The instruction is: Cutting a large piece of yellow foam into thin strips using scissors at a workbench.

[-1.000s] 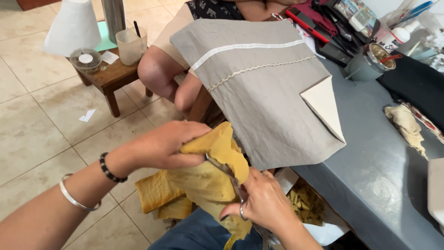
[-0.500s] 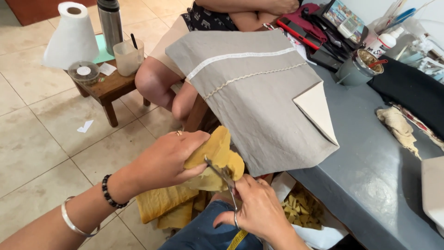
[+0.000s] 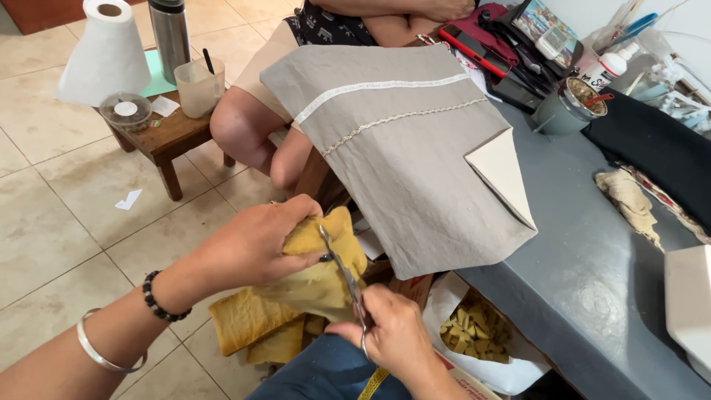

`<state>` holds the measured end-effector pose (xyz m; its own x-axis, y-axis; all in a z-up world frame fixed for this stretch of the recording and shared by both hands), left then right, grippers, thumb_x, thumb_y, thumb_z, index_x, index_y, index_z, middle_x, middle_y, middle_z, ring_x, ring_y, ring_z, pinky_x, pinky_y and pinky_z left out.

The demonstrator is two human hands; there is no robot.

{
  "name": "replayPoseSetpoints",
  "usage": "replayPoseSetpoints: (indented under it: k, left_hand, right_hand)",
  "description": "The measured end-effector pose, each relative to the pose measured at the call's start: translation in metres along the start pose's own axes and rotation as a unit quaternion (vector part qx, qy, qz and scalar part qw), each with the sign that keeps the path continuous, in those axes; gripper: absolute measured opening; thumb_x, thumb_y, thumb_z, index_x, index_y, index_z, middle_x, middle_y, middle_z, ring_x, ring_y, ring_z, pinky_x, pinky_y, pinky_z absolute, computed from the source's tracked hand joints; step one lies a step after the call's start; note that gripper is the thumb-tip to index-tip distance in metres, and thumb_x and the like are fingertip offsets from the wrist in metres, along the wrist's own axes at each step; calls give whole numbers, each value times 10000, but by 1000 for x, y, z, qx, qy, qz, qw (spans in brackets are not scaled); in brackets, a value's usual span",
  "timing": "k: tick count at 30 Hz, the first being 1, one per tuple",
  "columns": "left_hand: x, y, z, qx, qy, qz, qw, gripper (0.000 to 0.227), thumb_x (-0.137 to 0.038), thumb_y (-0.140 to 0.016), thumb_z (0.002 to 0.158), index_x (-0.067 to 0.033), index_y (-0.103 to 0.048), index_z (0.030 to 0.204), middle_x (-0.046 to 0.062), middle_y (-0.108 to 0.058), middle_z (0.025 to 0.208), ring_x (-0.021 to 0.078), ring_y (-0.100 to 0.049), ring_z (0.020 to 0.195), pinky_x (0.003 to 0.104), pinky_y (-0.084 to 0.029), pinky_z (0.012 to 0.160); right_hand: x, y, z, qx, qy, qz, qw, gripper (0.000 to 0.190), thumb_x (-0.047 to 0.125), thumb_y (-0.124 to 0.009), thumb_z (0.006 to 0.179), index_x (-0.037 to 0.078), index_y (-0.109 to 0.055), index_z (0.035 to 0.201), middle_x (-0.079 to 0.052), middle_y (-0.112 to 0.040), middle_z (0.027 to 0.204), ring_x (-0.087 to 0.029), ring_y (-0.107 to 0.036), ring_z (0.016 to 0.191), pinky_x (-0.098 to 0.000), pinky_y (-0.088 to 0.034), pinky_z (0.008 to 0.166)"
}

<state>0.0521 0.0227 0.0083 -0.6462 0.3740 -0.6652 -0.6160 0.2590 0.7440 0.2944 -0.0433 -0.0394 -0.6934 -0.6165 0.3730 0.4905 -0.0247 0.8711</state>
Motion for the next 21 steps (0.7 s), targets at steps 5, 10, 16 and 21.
replayPoseSetpoints:
  k: [5, 10, 16, 21]
  left_hand:
    - [-2, 2, -1, 7, -61, 0, 998, 421, -498, -719, 888, -233, -556, 1171, -48, -686, 973, 217, -663, 849, 419, -488, 682]
    - [0, -29, 3, -33, -131, 77, 988, 396, -476, -709, 936, -133, -527, 861, 63, -632, 734, 288, -610, 686, 456, -467, 598]
    - [-7, -45, 2, -144, -240, 183, 942, 257, -269, -689, 867, -103, -530, 752, 55, -581, 603, 320, -581, 544, 459, -459, 549]
    - [-5, -36, 1, -119, -201, 216, 948, 309, -299, -807, 721, -125, -570, 818, 36, -634, 681, 293, -614, 635, 421, -482, 642]
  right_hand:
    - [1, -6, -13, 31, -32, 144, 989, 484, 566, -770, 813, 149, -527, 772, 20, -501, 639, -151, -501, 554, -297, -408, 512]
    - [1, 0, -3, 158, -98, 201, 962, 482, 474, -861, 767, 159, -510, 868, 20, -520, 776, -176, -455, 700, -333, -395, 624]
    - [4, -4, -4, 139, -118, 226, 957, 495, 634, -643, 837, 163, -493, 847, 36, -578, 775, -140, -548, 715, -323, -429, 646]
    - [2, -10, -20, 91, -152, 271, 946, 376, 343, -748, 966, 159, -490, 764, 58, -476, 662, -96, -414, 603, -277, -364, 558]
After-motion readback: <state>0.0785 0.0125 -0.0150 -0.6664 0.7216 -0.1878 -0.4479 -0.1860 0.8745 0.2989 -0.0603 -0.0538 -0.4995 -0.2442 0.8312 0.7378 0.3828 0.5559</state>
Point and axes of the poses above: each hand's wrist, its own z-axis towards the middle knuckle, its own y-axis out of the back of the hand, x = y × z, the point moved 3 cm from there along z, towards the middle knuckle
